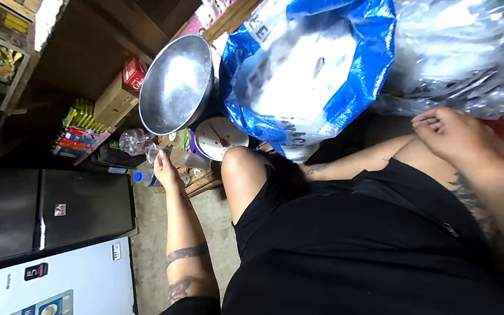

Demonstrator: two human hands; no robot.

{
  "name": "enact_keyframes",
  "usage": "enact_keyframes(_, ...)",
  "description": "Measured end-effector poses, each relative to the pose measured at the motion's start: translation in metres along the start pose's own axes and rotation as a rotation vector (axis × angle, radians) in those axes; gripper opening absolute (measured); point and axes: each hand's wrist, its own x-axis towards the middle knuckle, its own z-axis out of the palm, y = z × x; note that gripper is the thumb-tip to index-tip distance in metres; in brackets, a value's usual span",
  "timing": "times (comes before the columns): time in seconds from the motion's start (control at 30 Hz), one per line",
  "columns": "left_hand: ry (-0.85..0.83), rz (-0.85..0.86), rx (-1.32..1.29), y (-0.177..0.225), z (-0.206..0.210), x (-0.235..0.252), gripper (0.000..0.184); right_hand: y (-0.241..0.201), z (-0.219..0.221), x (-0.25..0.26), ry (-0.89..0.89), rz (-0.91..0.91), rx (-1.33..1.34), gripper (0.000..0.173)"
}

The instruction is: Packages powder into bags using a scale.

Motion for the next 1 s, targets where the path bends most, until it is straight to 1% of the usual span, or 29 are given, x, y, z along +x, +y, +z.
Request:
enact_keyframes(0.17, -0.019, 0.013, 0.007, -0.007, 0.004, 0.002, 0.034, -0.005, -0.002, -0.002, -0.004, 0.006, 0.012, 0.034)
enact_keyframes(0.37, -0.087, -0.131, 0.127, -0.032, 0.003, -0.005, 0.042, -0.002, -0.002, 0.000, -0.006, 0.011, 0.012, 0.032)
enact_keyframes(0.47, -0.119, -0.164, 0.138, -0.038, 0.001, -0.008, 0.048, -0.002, -0.001, -0.001, -0.006, 0.012, 0.003, 0.032)
enact_keyframes(0.53, -0.131, -0.172, 0.131, -0.042, 0.000, -0.007, 0.048, -0.001, 0.000, 0.000, -0.005, 0.008, -0.005, 0.033)
enact_keyframes(0.63, -0.132, -0.143, 0.199, -0.043, 0.000, -0.004, 0.035, 0.001, 0.001, 0.001, 0.000, 0.003, -0.013, 0.034)
enact_keyframes(0.67, -0.122, -0.134, 0.237, -0.041, -0.001, -0.004, 0.033, 0.001, 0.001, 0.000, 0.003, 0.007, -0.012, 0.034)
enact_keyframes(0.77, -0.089, -0.103, 0.270, -0.033, -0.002, -0.006, 0.031, 0.001, 0.000, 0.000, 0.004, 0.016, 0.009, 0.032)
enact_keyframes(1.0, -0.029, 0.026, 0.214, -0.024, -0.007, -0.003, 0.028, 0.001, 0.000, 0.001, -0.015, 0.013, -0.009, 0.034)
